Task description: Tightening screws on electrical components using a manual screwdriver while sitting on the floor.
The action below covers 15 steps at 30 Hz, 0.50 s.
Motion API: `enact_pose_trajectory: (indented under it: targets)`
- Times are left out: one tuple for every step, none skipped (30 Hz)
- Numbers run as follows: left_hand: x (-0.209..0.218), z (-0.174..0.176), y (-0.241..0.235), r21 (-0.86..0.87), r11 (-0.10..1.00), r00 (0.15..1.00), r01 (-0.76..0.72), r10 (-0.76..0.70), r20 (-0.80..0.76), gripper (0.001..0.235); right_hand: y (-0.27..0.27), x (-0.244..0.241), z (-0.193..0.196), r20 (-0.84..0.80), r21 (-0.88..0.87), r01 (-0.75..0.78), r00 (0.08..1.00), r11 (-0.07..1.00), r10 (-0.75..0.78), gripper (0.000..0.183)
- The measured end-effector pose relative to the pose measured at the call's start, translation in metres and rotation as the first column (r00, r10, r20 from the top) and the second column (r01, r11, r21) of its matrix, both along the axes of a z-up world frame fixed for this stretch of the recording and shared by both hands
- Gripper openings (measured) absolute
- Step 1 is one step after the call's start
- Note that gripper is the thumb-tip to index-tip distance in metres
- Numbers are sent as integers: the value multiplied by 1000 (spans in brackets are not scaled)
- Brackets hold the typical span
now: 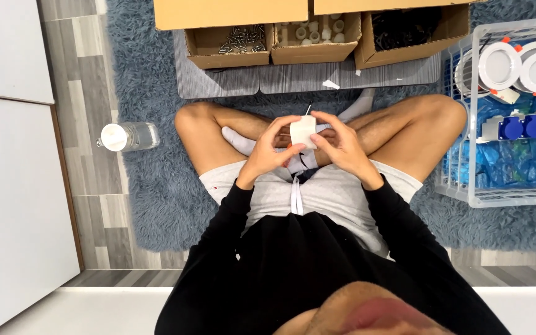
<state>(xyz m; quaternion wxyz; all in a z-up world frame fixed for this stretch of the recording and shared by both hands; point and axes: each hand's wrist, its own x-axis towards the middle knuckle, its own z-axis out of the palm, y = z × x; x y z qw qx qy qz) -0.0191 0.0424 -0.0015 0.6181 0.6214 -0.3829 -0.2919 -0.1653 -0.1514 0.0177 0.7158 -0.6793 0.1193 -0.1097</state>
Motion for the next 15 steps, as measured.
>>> enact_pose_trajectory:
  targets:
    - [0,-4,1,11,1000,995,11,-9,-103,68,-1,0,-2,8,-30,7,1000,1000,-7,53]
    - [0,-8,2,22,1000,978,23,-18,-206,70,-1,-1,-3,15,-60,15,1000,998,-14,53]
    - [2,-8,2,22,1000,978,23,-18,-206,70,-1,0,-2,15,-60,15,1000,998,-14,53]
    - [5,-8,2,13,999,970,47,-42,-240,63,-1,1,-1,29,-107,16,999,994,-13,56]
    - [7,-8,2,4,998,959,70,-66,-275,56,-1,1,0,43,-154,18,999,988,-12,59]
    - [5,-5,2,4,998,959,70,-66,-275,56,0,1,1,42,-154,18,999,988,-12,59]
    - [3,-3,3,11,999,970,50,-46,-238,52,0,1,2,54,-173,10,999,985,-1,61]
    - [2,-1,3,17,999,979,30,-26,-200,49,1,2,3,65,-192,2,998,981,11,63]
    - [1,-6,3,18,999,979,30,-26,-201,49,0,1,1,64,-191,1,998,982,11,63]
    - [0,-11,3,-11,1000,973,19,-21,-230,53,0,0,-1,69,-174,-11,997,985,23,70]
    - [-1,-16,3,-39,999,966,8,-17,-257,57,-1,0,-3,75,-158,-22,997,987,35,77]
    - [-1,-14,2,-38,999,966,8,-18,-258,57,-2,0,-4,74,-157,-22,997,987,34,77]
    - [-1,-11,1,-49,999,976,14,-24,-217,60,-2,1,-5,56,-139,-38,997,990,46,74]
    - [0,-8,0,-59,998,984,19,-30,-176,62,-3,1,-6,37,-119,-54,998,991,59,71]
    - [-1,-5,-1,-58,998,984,19,-29,-176,62,-3,2,-8,37,-119,-54,998,991,59,71]
